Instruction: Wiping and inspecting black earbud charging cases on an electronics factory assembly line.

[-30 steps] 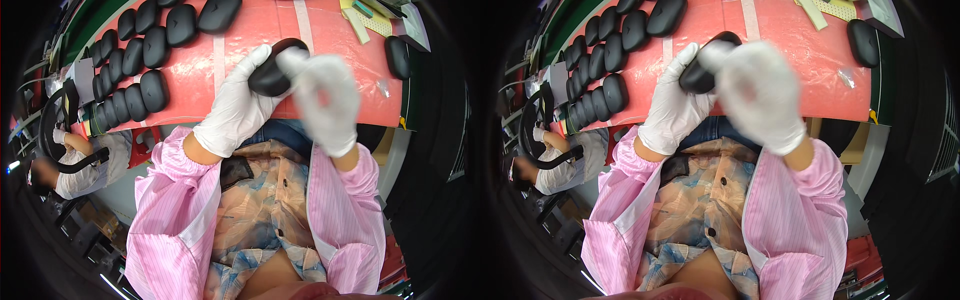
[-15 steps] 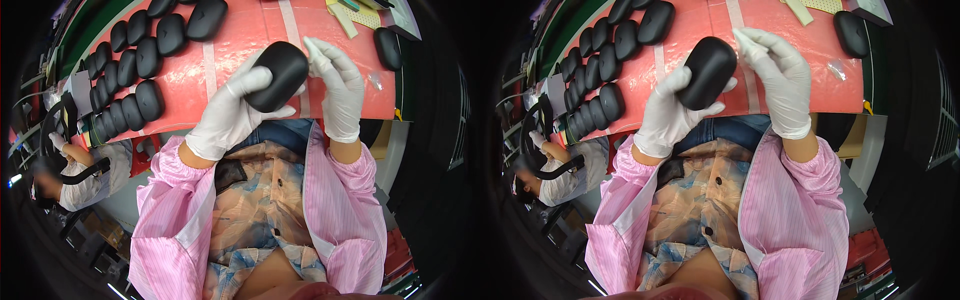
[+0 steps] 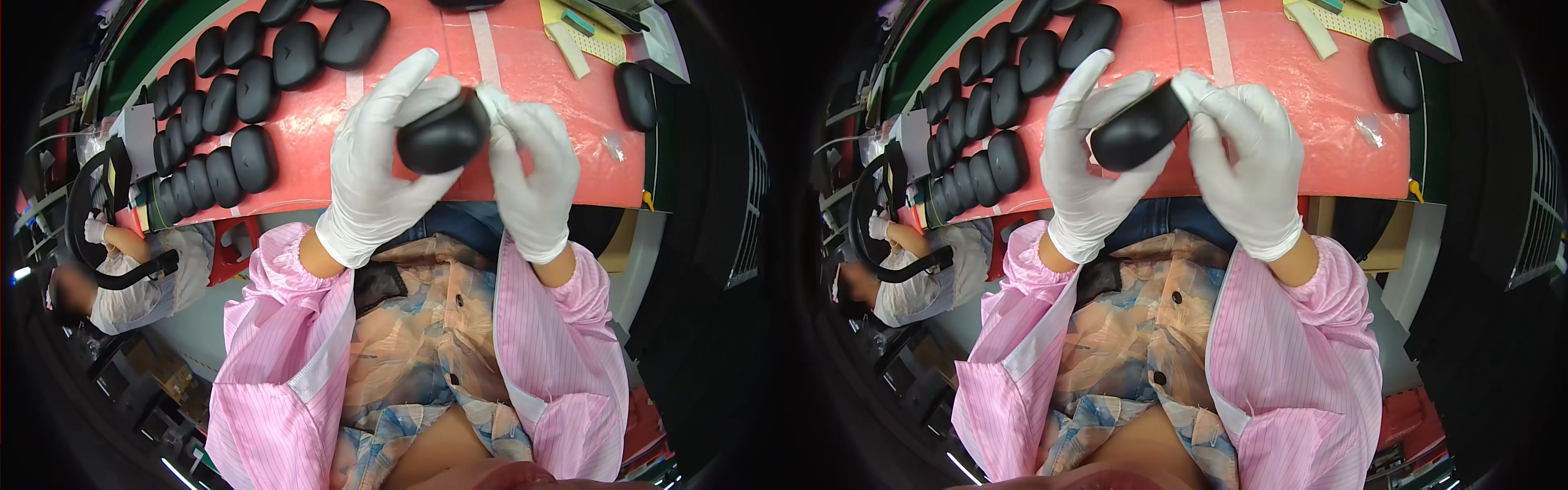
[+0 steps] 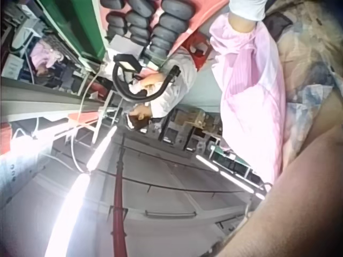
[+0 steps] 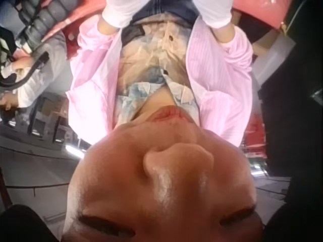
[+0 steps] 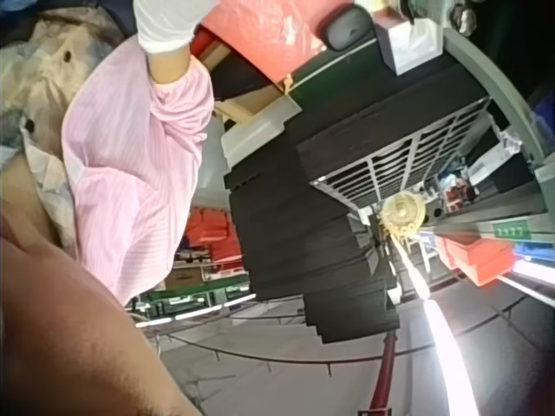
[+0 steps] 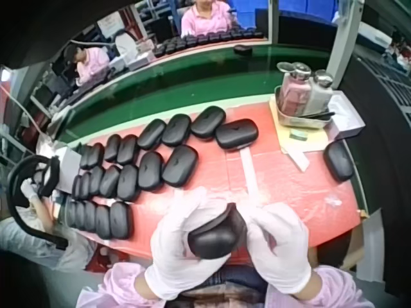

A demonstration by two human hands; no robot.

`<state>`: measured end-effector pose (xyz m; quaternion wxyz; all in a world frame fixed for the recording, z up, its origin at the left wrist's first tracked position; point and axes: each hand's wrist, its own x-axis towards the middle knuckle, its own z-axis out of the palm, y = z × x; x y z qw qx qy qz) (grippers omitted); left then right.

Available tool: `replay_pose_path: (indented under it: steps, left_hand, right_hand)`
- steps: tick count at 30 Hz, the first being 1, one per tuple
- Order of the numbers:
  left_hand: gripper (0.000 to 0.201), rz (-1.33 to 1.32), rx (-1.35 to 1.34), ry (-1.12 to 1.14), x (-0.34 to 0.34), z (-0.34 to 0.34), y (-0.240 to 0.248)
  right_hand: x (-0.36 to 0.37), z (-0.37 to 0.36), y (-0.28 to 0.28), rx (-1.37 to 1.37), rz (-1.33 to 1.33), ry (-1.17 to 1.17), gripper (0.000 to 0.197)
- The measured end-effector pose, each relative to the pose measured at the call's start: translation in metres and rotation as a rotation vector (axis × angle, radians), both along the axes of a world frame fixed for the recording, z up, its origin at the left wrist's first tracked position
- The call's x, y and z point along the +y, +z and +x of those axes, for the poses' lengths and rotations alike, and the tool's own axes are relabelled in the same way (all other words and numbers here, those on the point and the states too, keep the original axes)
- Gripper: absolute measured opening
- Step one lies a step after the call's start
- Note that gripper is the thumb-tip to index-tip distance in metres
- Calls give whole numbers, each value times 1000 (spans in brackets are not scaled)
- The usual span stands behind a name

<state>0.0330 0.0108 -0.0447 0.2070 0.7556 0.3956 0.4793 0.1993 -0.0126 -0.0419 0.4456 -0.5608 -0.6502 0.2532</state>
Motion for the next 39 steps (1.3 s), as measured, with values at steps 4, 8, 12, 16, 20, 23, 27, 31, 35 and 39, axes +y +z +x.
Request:
replay_pose_path:
  steps: [4,8,12,16,20,23,27,31,35,39]
  left_hand:
    - [79,-171,-89,-71,-8,5,16]
    - [84,-82,144,77,-6,3,15]
    - [87,-111,201,125,-8,-6,13]
    - [82,-118,101,127,-6,-9,6]
    - [75,-173,142,96,-5,-9,14]
    - [59,-446,-190,-12,-3,-8,13]
    - [25,-545,-590,18,4,-5,15]
    - [24,-550,-583,-46,24,-33,6]
    - [31,-771,-459,-163,18,-40,14]
    - [41,-965,-390,-314,6,-36,17]
  right_hand:
    - [-4,-2,-22,1278,-536,439,26]
    - [1,-2,-8,239,91,32,38]
    - [-7,-14,6,-325,401,332,46]
    - [-4,3,-4,211,275,208,33]
    - [15,31,-22,-537,158,-36,44]
    - [8,7,-14,78,58,159,61]
    - [-6,-31,-14,910,-500,364,68]
    - [0,-22,4,1019,-615,407,53]
    - [5,-6,0,709,-662,367,59]
    - [8,-1,-2,-105,-102,345,63]
